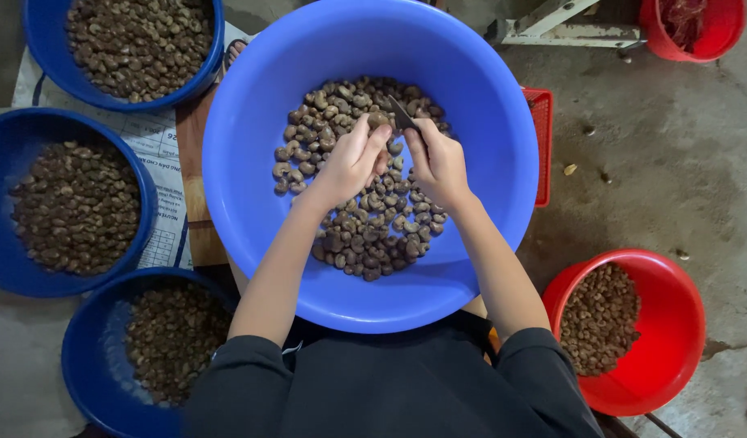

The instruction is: The person sits with a large blue basin of cashew nuts on their lap and uses a knife to peel the outer skin off individual nuts. They pick up a nut, scrape the skin with the knife, and drop the peeled nut into a red basket to the right.

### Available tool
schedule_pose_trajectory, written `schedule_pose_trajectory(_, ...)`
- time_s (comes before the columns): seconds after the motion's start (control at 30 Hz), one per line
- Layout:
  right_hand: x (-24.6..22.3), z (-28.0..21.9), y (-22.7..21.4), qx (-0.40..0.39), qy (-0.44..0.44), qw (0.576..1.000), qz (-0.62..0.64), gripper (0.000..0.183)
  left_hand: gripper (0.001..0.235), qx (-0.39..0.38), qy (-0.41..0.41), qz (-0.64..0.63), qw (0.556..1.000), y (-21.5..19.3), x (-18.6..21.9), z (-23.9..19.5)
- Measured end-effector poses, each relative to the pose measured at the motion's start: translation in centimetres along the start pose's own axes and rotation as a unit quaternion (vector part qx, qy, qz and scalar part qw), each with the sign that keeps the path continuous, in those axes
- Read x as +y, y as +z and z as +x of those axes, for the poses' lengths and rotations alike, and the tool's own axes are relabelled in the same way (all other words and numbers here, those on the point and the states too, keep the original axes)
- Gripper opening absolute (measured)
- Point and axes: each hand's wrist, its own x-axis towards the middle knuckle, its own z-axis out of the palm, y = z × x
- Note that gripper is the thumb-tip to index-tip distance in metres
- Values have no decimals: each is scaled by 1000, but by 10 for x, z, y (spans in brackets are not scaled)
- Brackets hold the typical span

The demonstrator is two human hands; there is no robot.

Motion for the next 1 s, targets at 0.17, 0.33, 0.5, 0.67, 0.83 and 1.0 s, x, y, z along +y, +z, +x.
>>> schedule_pose_trajectory(0.17,9,-3,1,22,-46,997,-64,15,38,-12,11,35,999,-1,10,1)
schedule_pose_trajectory(0.33,22,-3,-2,26,-96,963,-252,16,38,-28,39,105,993,-12,-10,4)
schedule_pose_trajectory(0.5,7,-2,1,44,-101,945,-308,17,39,-15,52,131,990,-17,-23,6)
schedule_pose_trajectory(0.67,2,-3,9,-8,32,990,-134,30,38,-24,54,83,995,-17,-38,7)
schedule_pose_trajectory(0.83,26,6,-10,20,77,972,-220,27,35,-90,36,-95,991,4,13,-6)
schedule_pose_trajectory(1.0,16,-3,-13,37,-3,994,-101,22,36,-55,39,-100,993,-1,-2,0)
